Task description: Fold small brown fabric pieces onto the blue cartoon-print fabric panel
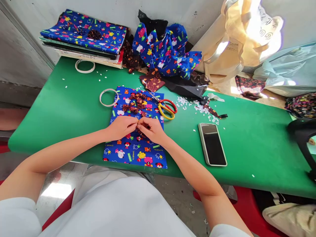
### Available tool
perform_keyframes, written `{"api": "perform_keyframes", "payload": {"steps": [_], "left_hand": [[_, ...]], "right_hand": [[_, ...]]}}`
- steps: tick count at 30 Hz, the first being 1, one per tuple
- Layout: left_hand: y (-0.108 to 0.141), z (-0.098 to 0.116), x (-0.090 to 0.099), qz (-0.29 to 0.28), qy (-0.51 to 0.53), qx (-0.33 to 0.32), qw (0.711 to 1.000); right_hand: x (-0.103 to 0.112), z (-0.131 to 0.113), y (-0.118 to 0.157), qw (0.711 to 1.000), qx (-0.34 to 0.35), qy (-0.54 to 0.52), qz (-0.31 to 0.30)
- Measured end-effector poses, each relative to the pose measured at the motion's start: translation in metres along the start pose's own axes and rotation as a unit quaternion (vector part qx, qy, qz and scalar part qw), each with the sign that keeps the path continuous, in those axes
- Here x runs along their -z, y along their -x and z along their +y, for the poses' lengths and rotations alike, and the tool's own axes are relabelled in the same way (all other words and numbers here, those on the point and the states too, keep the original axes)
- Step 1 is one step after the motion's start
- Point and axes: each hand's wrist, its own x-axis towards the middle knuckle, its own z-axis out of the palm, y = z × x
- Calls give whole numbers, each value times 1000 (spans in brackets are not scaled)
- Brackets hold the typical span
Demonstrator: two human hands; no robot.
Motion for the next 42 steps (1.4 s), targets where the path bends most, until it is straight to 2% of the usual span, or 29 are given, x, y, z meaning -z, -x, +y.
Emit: {"api": "perform_keyframes", "payload": {"steps": [18, 34, 42], "left_hand": [[0, 2, 2, 10, 39, 15, 999], [1, 4, 4, 15, 100, 45, 994], [2, 7, 9, -10, 104, 41, 994]], "right_hand": [[2, -2, 0, 999, -23, -22, -13], [5, -2, 1, 986, -76, -143, -31], [4, -1, 1, 989, -64, -134, -22]]}}
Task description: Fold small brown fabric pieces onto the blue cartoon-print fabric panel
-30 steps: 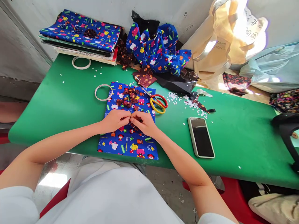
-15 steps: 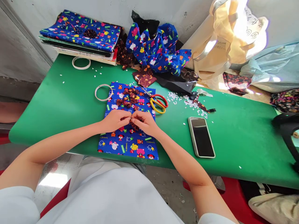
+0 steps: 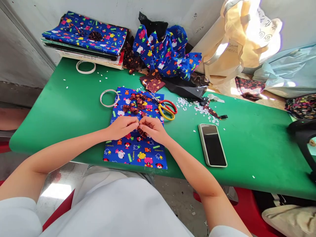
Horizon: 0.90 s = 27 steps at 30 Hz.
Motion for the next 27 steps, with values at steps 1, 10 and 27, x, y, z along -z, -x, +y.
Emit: {"api": "perform_keyframes", "payload": {"steps": [1, 10, 27], "left_hand": [[0, 0, 0, 0, -3, 2, 1000], [-1, -2, -2, 6, -20, -6, 1000], [-1, -4, -2, 69, 105, 3, 992]], "right_hand": [[0, 0, 0, 1000, 3, 4, -1], [0, 0, 1, 1000, -3, -3, -2], [-3, -2, -5, 986, -62, -100, 121]]}}
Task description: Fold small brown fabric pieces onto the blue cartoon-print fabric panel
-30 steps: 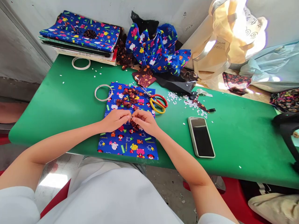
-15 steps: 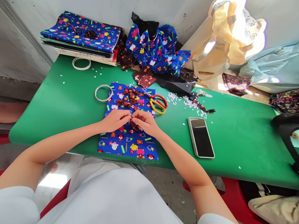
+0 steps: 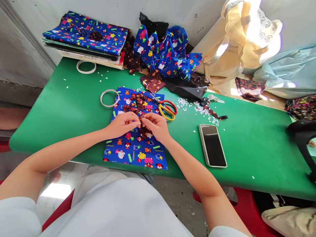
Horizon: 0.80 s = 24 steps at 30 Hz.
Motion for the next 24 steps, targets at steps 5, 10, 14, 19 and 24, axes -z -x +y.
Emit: {"api": "perform_keyframes", "payload": {"steps": [5, 10, 14, 19, 24], "left_hand": [[0, 2, -1, 9, -12, 32, 999], [0, 1, -1, 15, -45, 27, 999], [0, 1, -1, 8, -72, 14, 997], [0, 1, -1, 4, -91, 5, 996], [0, 2, -1, -4, -97, -2, 995]], "right_hand": [[0, 2, 1, 999, 10, 30, -12], [-1, 0, 5, 995, 88, 52, 23], [-3, -1, 8, 985, 120, 122, -3], [-1, 0, 6, 976, 147, 157, -20], [-1, 2, 7, 968, 162, 185, -53]]}}
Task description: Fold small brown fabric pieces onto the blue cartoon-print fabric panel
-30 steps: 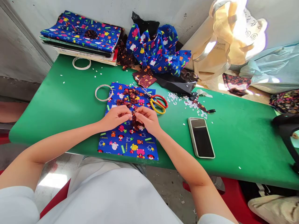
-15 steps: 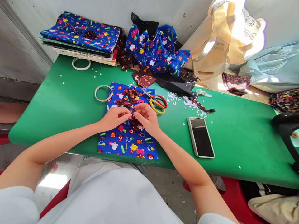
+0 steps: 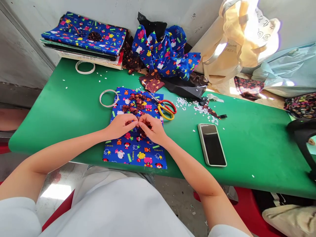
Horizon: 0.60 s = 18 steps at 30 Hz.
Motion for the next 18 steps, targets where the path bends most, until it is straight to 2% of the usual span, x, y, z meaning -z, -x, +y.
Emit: {"api": "perform_keyframes", "payload": {"steps": [2, 4, 6, 8, 11, 15, 18], "left_hand": [[1, 0, 0, -1, 25, 7, 1000], [2, 0, 1, -2, 61, 21, 998], [2, -1, 0, -4, 81, 32, 996], [3, -2, 0, -3, 83, 37, 996], [2, -2, -1, 6, 81, 37, 996], [2, 0, -2, 25, 85, 43, 995], [2, 0, -2, 29, 90, 48, 994]], "right_hand": [[0, 0, 0, 1000, 14, 10, 6], [5, 3, -2, 998, 22, 25, 52], [17, 10, -8, 988, 16, 47, 149], [37, 22, -16, 962, -8, 72, 262], [76, 48, -25, 922, -80, 145, 350], [119, 81, -24, 881, -169, 254, 362], [131, 93, -18, 868, -204, 311, 329]]}}
